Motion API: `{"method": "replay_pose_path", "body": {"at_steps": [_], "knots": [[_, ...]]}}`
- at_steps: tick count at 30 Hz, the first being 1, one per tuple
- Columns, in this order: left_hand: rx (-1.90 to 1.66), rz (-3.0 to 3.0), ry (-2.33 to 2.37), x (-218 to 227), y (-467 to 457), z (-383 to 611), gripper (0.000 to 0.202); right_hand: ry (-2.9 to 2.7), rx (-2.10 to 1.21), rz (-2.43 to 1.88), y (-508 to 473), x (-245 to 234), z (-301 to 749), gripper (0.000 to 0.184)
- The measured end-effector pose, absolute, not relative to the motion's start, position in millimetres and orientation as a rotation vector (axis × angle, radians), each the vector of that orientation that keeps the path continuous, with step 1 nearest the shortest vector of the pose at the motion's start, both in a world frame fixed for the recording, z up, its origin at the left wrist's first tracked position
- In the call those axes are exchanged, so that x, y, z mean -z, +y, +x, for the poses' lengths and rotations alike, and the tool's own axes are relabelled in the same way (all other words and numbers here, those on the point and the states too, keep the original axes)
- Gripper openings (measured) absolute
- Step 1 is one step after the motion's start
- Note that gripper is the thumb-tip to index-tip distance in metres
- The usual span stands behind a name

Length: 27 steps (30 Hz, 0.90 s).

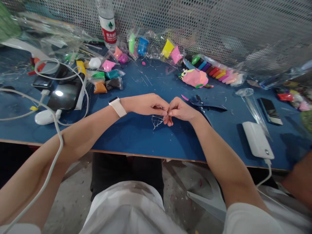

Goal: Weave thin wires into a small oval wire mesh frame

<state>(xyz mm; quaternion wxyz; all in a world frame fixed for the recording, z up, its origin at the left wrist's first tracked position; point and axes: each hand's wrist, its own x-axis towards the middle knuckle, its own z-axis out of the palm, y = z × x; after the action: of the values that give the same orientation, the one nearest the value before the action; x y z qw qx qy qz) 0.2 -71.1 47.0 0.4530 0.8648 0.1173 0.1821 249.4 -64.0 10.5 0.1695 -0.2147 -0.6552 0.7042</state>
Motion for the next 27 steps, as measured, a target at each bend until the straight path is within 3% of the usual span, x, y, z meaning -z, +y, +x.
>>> {"method": "replay_pose_path", "body": {"at_steps": [11, 20, 27], "knots": [[-0.505, 2.080, 0.287, -57, -76, -1, 0.022, -1.792, -1.929, -0.607, -68, -12, 245, 0.011], [-0.529, 2.035, 0.284, -60, -79, 1, 0.027, -1.632, -2.052, -0.449, -67, -5, 243, 0.024], [-0.539, 2.030, 0.266, -57, -79, 1, 0.031, -1.659, -2.021, -0.377, -66, -2, 243, 0.022]]}}
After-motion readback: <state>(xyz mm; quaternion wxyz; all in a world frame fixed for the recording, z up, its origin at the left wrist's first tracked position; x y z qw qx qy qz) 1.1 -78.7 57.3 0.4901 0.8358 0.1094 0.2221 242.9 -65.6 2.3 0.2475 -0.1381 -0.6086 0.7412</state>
